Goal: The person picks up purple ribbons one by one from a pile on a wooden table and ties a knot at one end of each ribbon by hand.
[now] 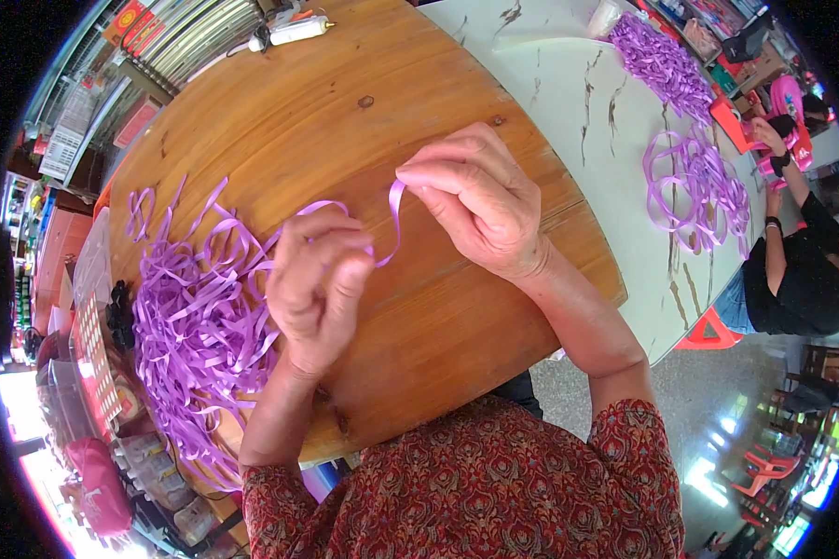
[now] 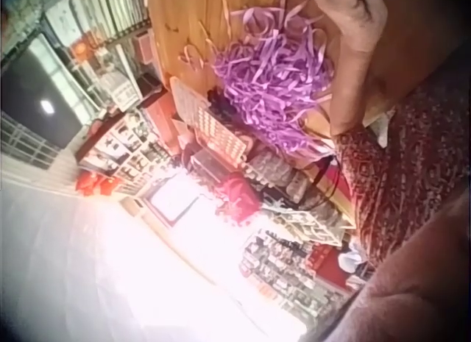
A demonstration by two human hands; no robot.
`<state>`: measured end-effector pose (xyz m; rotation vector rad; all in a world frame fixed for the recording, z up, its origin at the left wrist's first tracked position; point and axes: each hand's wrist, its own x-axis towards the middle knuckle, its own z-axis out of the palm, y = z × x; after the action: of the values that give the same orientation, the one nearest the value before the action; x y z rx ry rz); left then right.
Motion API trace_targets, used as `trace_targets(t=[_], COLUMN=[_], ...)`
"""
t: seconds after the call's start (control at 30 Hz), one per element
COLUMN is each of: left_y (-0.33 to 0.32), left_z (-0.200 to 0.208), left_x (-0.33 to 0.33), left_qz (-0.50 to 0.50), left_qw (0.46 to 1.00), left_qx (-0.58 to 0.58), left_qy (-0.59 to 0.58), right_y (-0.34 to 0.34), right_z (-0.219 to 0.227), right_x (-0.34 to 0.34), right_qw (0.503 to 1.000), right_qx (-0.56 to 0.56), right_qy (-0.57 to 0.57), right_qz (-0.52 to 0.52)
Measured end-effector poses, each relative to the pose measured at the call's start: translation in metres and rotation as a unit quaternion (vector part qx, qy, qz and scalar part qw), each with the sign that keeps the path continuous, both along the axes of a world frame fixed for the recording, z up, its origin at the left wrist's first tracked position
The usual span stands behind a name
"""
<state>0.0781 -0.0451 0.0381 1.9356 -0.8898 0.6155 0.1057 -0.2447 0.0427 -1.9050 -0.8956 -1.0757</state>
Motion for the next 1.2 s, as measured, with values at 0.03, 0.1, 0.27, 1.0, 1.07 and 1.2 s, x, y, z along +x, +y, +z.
trace_targets(t=[0.03, 0.1, 0.27, 1.0, 1.07, 1.2], left_y=[0.002, 0.000, -0.007, 0.002, 0.003, 0.005], left_z=[-0.001, -0.004, 0.000, -0.015, -0.017, -0.018], left_x=[0.000, -0.001, -0.006, 0.006, 0.007, 0.008], left_qz=[-0.012, -0.007, -0.150, -0.059, -0.061, -0.070], left_qw=[0.995, 0.986, 0.853, 0.923, 0.916, 0.903], left_qx=[-0.083, -0.117, -0.264, -0.164, -0.181, -0.208], left_qy=[0.062, 0.117, 0.424, 0.344, 0.352, 0.370], right_y=[0.001, 0.004, 0.007, 0.010, 0.011, 0.010], right_z=[0.001, -0.001, -0.001, -0.004, -0.009, -0.004], right_x=[-0.001, -0.004, -0.006, -0.002, -0.002, -0.003], right_qw=[1.000, 1.000, 0.999, 0.981, 0.977, 0.980], right_qx=[0.002, 0.005, -0.013, -0.148, -0.137, -0.132], right_qy=[0.003, 0.014, 0.020, 0.111, 0.144, 0.133], right_qz=[0.005, 0.017, 0.042, 0.056, 0.073, 0.071])
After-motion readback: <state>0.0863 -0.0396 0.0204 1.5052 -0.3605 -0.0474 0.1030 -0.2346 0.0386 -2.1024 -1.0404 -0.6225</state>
